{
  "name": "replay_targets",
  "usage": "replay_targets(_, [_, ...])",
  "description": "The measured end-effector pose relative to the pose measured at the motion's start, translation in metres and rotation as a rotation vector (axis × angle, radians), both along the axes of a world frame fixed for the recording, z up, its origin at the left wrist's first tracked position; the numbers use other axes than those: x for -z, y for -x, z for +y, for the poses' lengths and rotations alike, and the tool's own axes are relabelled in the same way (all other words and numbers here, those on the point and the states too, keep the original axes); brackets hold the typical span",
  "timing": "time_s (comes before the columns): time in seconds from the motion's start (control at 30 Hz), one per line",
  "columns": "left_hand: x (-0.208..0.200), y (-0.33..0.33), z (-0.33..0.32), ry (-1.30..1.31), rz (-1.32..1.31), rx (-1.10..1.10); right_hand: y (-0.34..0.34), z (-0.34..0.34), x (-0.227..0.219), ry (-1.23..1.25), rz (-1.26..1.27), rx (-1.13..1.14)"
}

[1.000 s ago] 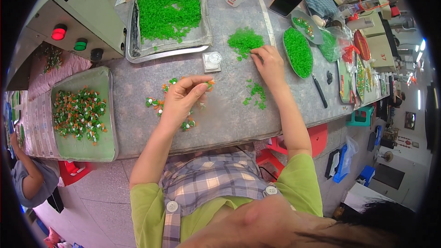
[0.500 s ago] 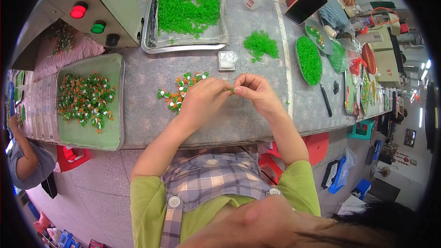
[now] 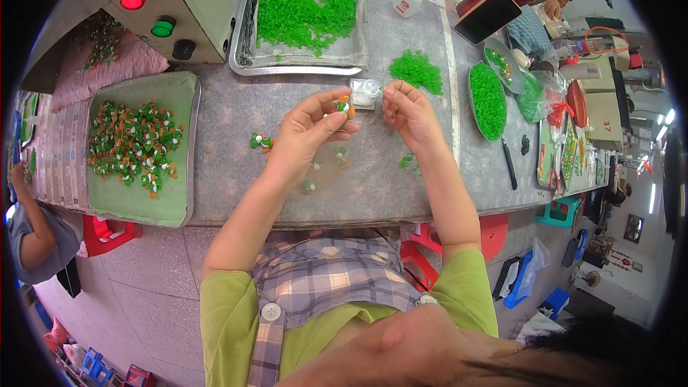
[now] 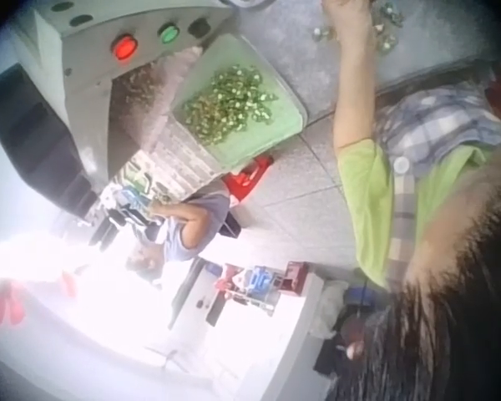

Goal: The person assembles small plastic Christmas tree-shaped figurines by attaching star-shaped components to them by hand.

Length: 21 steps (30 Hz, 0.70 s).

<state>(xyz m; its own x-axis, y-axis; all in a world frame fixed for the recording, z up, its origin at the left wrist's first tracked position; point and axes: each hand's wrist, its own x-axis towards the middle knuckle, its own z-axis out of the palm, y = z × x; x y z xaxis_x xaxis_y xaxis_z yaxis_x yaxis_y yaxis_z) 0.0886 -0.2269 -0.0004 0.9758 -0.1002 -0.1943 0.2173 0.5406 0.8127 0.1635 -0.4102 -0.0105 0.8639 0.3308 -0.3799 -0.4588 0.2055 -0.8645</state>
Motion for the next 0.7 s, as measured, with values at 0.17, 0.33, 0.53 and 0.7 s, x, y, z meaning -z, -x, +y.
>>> replay_targets(0.17, [0.003, 0.000, 0.003, 0.077, 0.043, 0.000, -0.001, -0.001, 0.004, 0.003, -0.012, -0.017])
replay_targets(0.33, [0.007, 0.001, 0.005, 0.040, 0.003, 0.022, -0.002, -0.002, 0.003, 0.021, -0.018, -0.044])
replay_targets(0.53, [0.008, 0.001, 0.003, 0.026, -0.047, 0.061, -0.002, -0.003, 0.005, -0.012, -0.014, -0.030])
replay_targets(0.7, [0.001, 0.002, 0.000, 0.091, 0.010, 0.108, 0.005, 0.001, -0.002, 0.112, -0.152, 0.015])
